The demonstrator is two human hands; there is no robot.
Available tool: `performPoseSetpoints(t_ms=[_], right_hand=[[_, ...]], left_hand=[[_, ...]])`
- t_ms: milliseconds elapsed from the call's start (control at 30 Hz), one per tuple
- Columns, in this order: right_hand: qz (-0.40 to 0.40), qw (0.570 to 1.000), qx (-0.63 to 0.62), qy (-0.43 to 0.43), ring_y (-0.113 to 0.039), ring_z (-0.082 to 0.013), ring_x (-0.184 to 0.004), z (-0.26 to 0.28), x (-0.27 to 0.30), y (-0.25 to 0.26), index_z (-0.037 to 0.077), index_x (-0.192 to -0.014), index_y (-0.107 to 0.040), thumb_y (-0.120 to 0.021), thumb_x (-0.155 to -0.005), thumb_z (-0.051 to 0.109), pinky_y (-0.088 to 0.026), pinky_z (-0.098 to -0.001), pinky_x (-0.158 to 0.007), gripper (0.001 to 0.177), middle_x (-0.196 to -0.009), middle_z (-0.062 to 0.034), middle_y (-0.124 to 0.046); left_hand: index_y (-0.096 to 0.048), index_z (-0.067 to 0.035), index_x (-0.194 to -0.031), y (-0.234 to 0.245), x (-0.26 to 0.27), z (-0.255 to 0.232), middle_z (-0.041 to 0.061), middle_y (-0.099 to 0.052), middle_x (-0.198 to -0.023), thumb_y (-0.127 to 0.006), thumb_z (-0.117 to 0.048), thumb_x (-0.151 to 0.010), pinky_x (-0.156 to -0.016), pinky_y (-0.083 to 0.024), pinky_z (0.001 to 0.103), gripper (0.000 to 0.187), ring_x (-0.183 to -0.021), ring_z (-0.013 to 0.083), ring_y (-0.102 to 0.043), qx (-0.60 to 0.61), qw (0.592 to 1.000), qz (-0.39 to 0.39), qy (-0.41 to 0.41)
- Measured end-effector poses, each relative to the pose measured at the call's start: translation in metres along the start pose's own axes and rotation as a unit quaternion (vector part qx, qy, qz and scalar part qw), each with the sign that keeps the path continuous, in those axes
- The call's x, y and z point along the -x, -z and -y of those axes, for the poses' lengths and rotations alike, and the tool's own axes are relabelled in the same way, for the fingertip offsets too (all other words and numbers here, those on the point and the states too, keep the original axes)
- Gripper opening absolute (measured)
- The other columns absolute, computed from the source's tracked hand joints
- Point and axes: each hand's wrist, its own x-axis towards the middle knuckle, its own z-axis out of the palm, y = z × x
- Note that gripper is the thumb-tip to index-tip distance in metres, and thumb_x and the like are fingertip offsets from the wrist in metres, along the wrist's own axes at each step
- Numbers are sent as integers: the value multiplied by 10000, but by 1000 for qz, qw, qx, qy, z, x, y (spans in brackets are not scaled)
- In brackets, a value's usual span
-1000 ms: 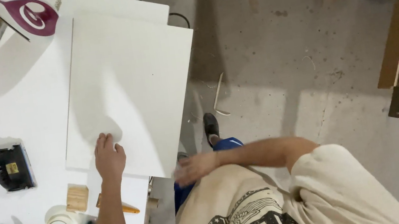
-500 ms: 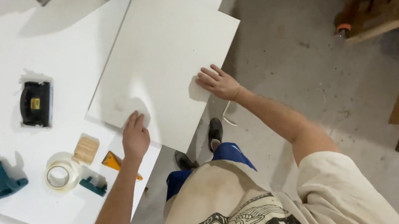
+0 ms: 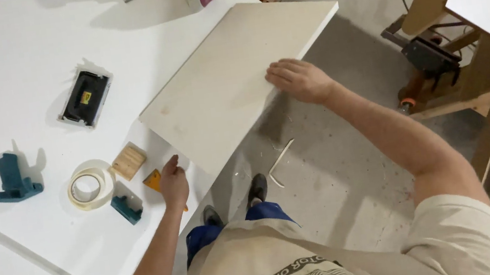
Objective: The person scrapes a white board with a utility knife, then uses a sanding block on its edges. They move the board to another table, apply a wooden edge strip, and use an iron to press it down. The person then applies a white edge strip, irons it, and uses a wooden block and a clamp to secure the edge.
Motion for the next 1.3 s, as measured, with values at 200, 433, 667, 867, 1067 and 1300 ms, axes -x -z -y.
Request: performPoseSetpoints(t_ms=[200,433,667,867,1067,1300], right_hand=[[52,990,-135,-4,-728,-307,-934,-39,-142,37,27,-1121,-725,-664,-962,-61,-623,-448,-796,191,-1032,-98,-767],[180,962,-143,-146,-661,-323,-1006,-41,-199,168,76,-1174,-713,-713,-955,199,-505,-448,-770,251,-1079,-79,-706],[122,821,-203,-519,-421,-168,-743,-57,-72,226,152,-1009,-647,-726,-1021,264,-311,-365,-648,138,-813,6,-458],[-147,527,-344,-763,-697,-251,-966,-20,107,88,107,-1229,-720,-846,-895,207,-549,-401,-831,371,-1059,-92,-729],[-207,247,-423,-847,-512,-351,-1335,91,122,-32,65,-1378,-620,-835,-900,222,-405,-528,-1097,547,-1375,-150,-612],[-163,140,-461,-861,-432,-408,-1443,143,110,-89,79,-1460,-533,-758,-974,320,-357,-574,-1177,587,-1485,-164,-523]], left_hand=[[-582,-92,-1435,-16,-6,-65,56,-595,-1478,-533,-301,-993,-1145,-436,350,491,-1359,226,-556,124,990,56,44],[-472,0,-1489,-94,-61,-94,137,-563,-1487,-704,-398,-869,-1189,-436,344,773,-1383,245,-553,457,884,77,59],[-615,20,-1344,-76,-19,-199,136,-708,-1238,-753,-269,-851,-1025,-593,380,588,-1094,280,-681,536,836,98,63],[-638,-41,-1346,-123,-150,-241,208,-684,-1276,-799,-406,-936,-995,-554,526,572,-1234,412,-632,199,974,73,-84],[-757,-75,-1027,-198,-318,-196,77,-679,-779,-706,-308,-826,-550,-543,422,313,-664,241,-708,-75,986,49,-142],[-716,-42,-866,-202,-337,-182,63,-611,-686,-663,-246,-792,-509,-476,386,224,-555,191,-622,-197,973,38,-110]])
